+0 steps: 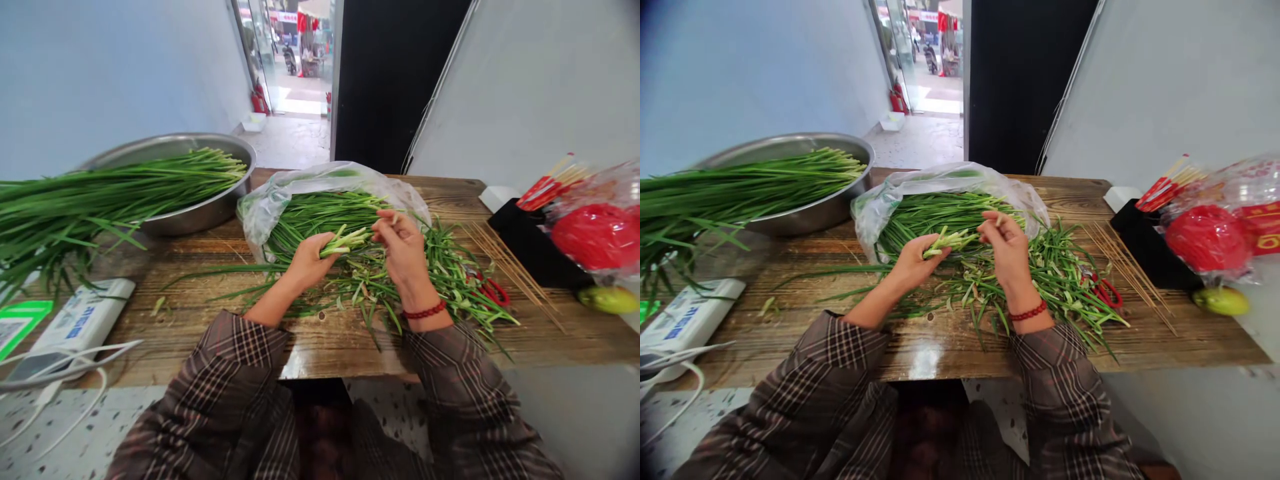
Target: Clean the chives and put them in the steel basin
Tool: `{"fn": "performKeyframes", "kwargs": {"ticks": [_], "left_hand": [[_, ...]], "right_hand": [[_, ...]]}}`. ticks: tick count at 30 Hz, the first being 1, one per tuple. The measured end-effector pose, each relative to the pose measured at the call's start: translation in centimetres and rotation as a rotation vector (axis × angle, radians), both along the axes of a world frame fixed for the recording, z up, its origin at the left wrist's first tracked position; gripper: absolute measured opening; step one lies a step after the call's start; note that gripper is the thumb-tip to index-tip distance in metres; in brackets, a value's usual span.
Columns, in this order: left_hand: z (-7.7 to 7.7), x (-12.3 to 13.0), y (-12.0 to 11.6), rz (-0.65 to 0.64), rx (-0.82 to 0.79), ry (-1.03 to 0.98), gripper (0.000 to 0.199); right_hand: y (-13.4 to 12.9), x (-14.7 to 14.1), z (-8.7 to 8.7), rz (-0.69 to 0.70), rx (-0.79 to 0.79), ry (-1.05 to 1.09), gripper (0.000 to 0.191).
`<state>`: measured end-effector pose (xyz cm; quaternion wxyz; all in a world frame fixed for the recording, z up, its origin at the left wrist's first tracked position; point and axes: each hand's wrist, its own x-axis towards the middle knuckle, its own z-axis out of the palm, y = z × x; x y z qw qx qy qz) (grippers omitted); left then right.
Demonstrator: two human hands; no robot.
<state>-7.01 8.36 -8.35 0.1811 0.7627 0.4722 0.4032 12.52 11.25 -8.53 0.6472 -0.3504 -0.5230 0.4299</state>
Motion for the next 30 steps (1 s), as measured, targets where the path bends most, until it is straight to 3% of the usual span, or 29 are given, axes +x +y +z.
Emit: {"fn": "performKeyframes", "kwargs": {"ticks": [2,4,8,10,13,17,22,26,30], "left_hand": [[0.0,-0.1,0.1,0.023,-0.017,-0.029,0.029],[0.0,-0.2,0.1,0.035,-0.043,-0.051,0.031],[-0.1,-0.3,0.2,0.024,-0.088,-0.125,0.026],[-0.2,-0.3,0.2,0.010,-0.108,-0.160,0.025],[-0.1,-0.3,0.1,-0.036,-0.157,-0.213,0.027],[0.3,-0.3,-0.1,-0.103,-0.219,-0.227,0.030],[0.5,-0.2,-0.4,-0.077,-0.202,-0.089,0.028],[0.2,-0.1,-0.3,-0.067,-0.171,-0.060,0.027],[-0.2,-0.1,-0.1,-0.073,-0.140,-0.045,0.024]], "right_hand": [[0.5,0.6,-0.1,-0.085,-0.017,0.059,0.016],[0.7,1.0,-0.3,-0.088,-0.012,-0.015,0.016],[0.5,0.5,-0.8,0.150,0.045,-0.320,0.021],[0.2,0.0,-1.0,0.249,0.070,-0.360,0.023],[-0.1,-0.5,-1.1,0.281,0.080,-0.335,0.018],[-0.3,-0.7,-1.1,0.252,0.054,-0.300,0.016],[-0.5,-1.1,-1.2,0.213,0.029,-0.311,0.014],[-1.1,-1.8,-1.0,0.114,0.184,-0.426,0.022],[-1.2,-1.7,-0.7,-0.066,0.384,-0.711,0.028]]}}
